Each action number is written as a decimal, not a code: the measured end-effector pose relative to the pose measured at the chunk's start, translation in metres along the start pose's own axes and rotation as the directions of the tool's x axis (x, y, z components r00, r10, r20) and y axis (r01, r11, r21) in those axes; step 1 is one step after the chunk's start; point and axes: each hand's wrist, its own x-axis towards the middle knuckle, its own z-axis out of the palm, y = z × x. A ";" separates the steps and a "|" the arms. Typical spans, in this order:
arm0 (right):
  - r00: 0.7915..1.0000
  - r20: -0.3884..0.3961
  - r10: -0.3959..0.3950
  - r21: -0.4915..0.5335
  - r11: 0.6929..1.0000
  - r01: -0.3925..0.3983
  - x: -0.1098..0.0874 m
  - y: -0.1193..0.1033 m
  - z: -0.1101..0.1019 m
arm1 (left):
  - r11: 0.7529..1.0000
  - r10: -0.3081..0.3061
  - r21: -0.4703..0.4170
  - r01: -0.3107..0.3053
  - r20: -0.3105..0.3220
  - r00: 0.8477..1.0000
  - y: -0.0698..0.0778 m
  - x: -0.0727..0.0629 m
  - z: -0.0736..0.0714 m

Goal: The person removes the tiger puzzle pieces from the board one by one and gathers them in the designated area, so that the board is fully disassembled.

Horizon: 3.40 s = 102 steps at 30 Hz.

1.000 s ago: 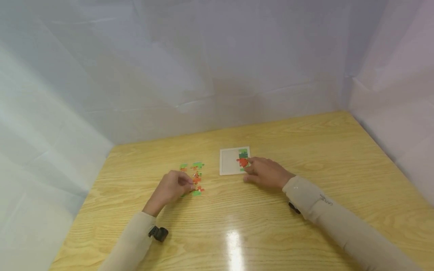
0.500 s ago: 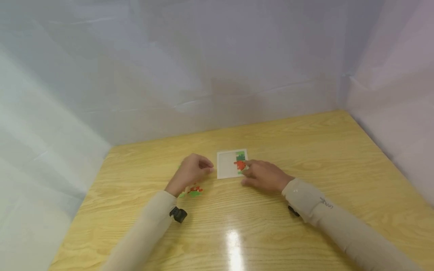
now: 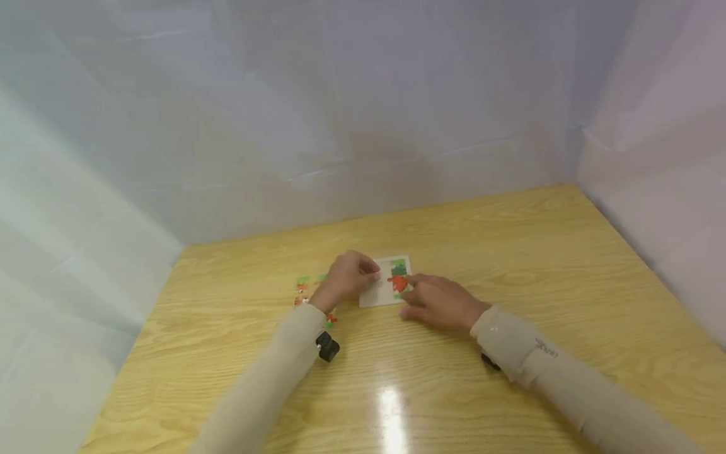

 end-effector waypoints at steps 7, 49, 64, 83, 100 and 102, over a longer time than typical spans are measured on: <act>0.999 -0.021 -0.029 -0.014 0.999 0.029 -0.001 0.000 0.005 | 0.999 -0.018 -0.031 0.018 0.010 1.000 0.004 0.007 0.007; 1.000 -0.022 -0.011 -0.029 1.000 0.010 -0.005 -0.001 0.005 | 0.986 -0.112 -0.124 0.112 0.005 0.994 0.014 0.018 0.023; 1.000 -0.017 -0.015 -0.032 0.999 0.015 -0.004 -0.003 0.003 | 0.976 -0.164 -0.148 0.162 0.001 0.987 0.018 0.018 0.027; 0.998 -0.030 -0.051 -0.081 0.996 0.049 -0.002 -0.001 0.004 | 0.969 -0.191 -0.165 0.183 -0.036 0.981 0.018 0.020 0.028; 0.999 -0.017 -0.040 -0.087 0.995 0.038 0.003 0.001 0.001 | 0.963 -0.176 -0.219 0.157 -0.069 0.982 0.009 0.018 0.023; 0.999 -0.018 -0.035 -0.083 0.996 0.033 0.004 0.002 0.000 | 0.967 -0.163 -0.210 0.145 -0.068 0.984 0.008 0.018 0.019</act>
